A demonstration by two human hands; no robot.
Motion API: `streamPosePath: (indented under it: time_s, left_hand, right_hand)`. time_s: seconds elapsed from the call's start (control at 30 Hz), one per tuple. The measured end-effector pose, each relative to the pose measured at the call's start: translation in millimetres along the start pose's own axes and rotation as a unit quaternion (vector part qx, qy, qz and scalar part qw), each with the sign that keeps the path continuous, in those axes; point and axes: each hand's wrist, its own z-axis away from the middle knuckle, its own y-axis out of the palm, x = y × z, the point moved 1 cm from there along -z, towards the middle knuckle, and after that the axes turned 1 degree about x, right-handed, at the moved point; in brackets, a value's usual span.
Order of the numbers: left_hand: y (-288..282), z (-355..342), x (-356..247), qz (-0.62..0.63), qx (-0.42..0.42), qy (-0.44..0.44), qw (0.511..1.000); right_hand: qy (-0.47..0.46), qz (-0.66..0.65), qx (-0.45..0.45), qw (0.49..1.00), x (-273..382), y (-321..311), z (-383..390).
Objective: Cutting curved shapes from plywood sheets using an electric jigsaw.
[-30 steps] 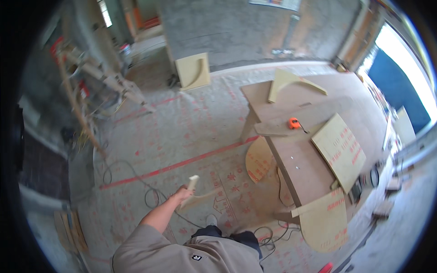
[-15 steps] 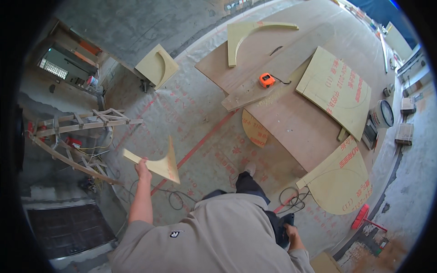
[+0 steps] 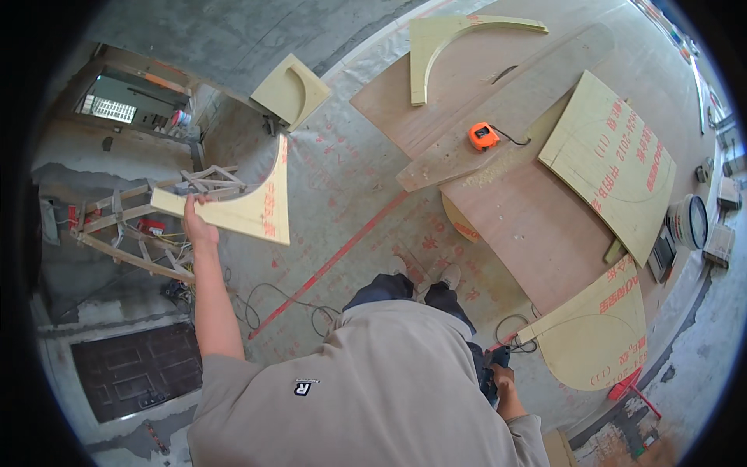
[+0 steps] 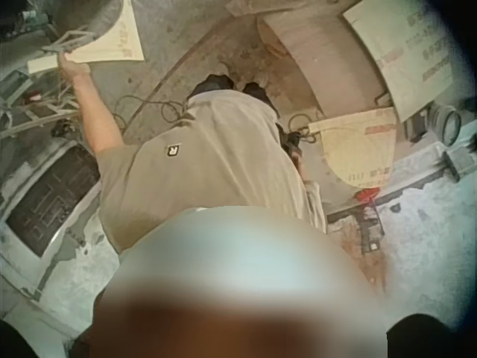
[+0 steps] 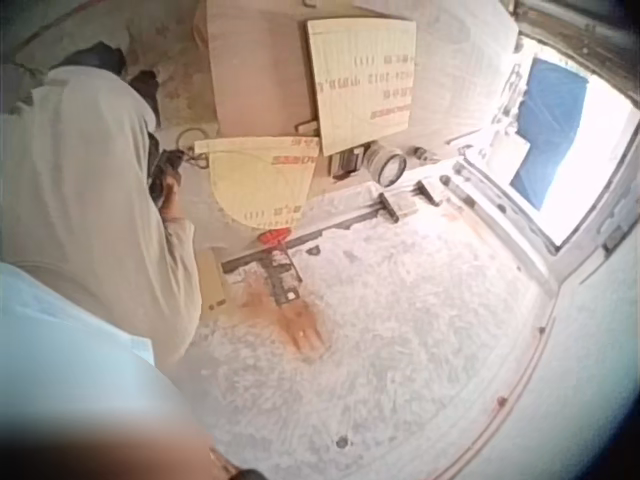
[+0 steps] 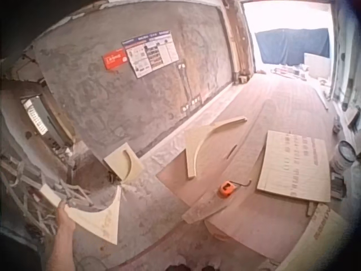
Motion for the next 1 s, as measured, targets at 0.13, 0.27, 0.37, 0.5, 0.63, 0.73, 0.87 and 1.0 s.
streamPosePath:
  time_s: [0.13, 0.27, 0.37, 0.5, 0.63, 0.73, 0.87, 1.0]
  left_hand:
    - [39, -18, -8, 0.004, -0.09, 0.026, 0.996]
    - [51, -34, -7, 0.066, -0.063, 0.01, 0.996]
    - [72, -38, -3, 0.06, -0.05, 0.016, 0.997]
    - [81, -31, -10, 0.071, -0.037, 0.022, 0.997]
    - [93, -29, -24, 0.078, 0.016, 0.014, 0.997]
    - [91, -31, -27, 0.055, 0.032, 0.002, 0.998]
    - [95, -22, -12, 0.011, -0.02, 0.002, 1.0]
    - [96, -11, 6, -0.058, -0.023, -0.004, 0.998]
  right_hand:
    - [-0.023, 0.011, 0.025, 0.999, 19, -4, 3]
    - [0.124, -0.133, -0.041, 0.983, 25, 1, 4]
    - [0.124, -0.11, -0.082, 0.983, 9, 4, -16]
    - [0.114, -0.06, -0.083, 0.988, 43, -1, -5]
    - [-0.028, -0.008, -0.02, 0.999, 27, -7, -20]
    - [0.109, -0.097, -0.051, 0.988, 32, 3, -26]
    - [0.103, -0.099, -0.066, 0.987, 36, 10, -26]
    - [0.104, -0.055, -0.063, 0.991, 47, 10, -24]
